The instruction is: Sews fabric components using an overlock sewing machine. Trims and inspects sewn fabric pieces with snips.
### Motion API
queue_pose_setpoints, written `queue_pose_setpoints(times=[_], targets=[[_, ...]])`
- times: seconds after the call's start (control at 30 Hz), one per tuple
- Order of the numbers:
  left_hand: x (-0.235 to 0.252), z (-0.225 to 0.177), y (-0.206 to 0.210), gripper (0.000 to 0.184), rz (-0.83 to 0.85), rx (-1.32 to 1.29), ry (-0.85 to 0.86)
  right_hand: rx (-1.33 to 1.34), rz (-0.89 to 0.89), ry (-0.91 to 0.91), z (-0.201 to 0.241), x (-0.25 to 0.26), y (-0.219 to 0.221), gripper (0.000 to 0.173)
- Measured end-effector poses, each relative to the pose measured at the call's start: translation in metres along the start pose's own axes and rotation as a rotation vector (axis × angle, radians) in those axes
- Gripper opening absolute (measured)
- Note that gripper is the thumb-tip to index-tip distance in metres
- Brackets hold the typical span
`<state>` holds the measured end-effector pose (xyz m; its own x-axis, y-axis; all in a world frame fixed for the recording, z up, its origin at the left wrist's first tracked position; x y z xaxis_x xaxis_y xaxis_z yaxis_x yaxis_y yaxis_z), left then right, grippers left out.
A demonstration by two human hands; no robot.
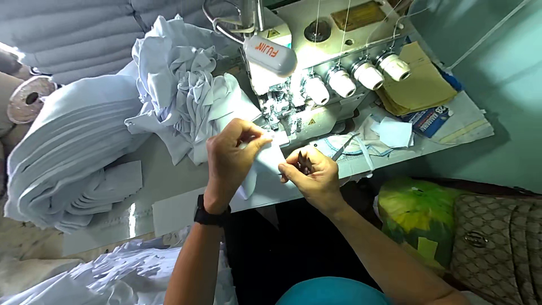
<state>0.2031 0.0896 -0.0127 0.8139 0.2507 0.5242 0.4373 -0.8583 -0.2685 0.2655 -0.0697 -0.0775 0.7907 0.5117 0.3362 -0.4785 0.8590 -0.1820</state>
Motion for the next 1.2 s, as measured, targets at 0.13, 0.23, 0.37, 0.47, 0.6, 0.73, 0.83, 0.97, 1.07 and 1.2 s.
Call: queue_pose_setpoints(times=[0.13,0.23,0.37,0.47,0.6,0.73,0.83,0.97,1.07,1.2], targets=[[0.007,0.008,0.02,0.009,0.135,0.373,0.048,-0.117,-0.05,-0.043,-0.01,-0.009,0.002,0.008],[-0.018,-0.007,0.049,0.021,0.101,0.797,0.054,-0.225,-0.076,-0.098,-0.01,-0.014,-0.002,0.006],[-0.044,0.007,0.064,0.032,-0.019,0.867,0.012,-0.271,-0.103,-0.133,-0.004,-0.004,-0.005,0.007],[-0.035,0.011,0.054,0.029,-0.014,0.698,-0.014,-0.303,-0.111,-0.158,0.001,0.004,-0.005,0.008],[-0.014,0.017,0.035,0.031,0.067,0.571,-0.066,-0.453,-0.108,-0.207,0.007,0.022,-0.001,0.011],[0.011,0.028,0.009,0.028,0.164,0.502,-0.163,-0.635,-0.125,-0.25,0.008,0.035,0.002,0.015],[0.041,0.053,-0.011,0.03,0.129,0.4,-0.197,-0.513,-0.057,-0.216,0.006,0.027,-0.002,0.012],[0.058,0.09,-0.039,0.036,-0.052,0.049,-0.145,-0.324,0.025,0.069,-0.018,0.011,-0.033,0.018],[0.034,0.095,-0.048,0.033,-0.235,-0.178,-0.084,-0.364,0.032,0.343,-0.039,-0.007,-0.068,0.011],[-0.029,0.07,-0.047,0.033,-0.308,-0.207,-0.135,-0.568,0.157,0.336,-0.058,-0.026,-0.076,0.015]])
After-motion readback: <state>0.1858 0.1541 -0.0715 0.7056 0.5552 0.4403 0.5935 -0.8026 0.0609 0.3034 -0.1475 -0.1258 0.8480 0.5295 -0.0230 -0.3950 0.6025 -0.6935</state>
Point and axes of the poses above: each hand's wrist, its own x-axis towards the middle knuckle, its own y-axis out of the palm, z = x × y, the point moved 6 cm from there along x, towards the middle knuckle, and after that the axes turned 13 degrees about -x, right-handed, at the moved point
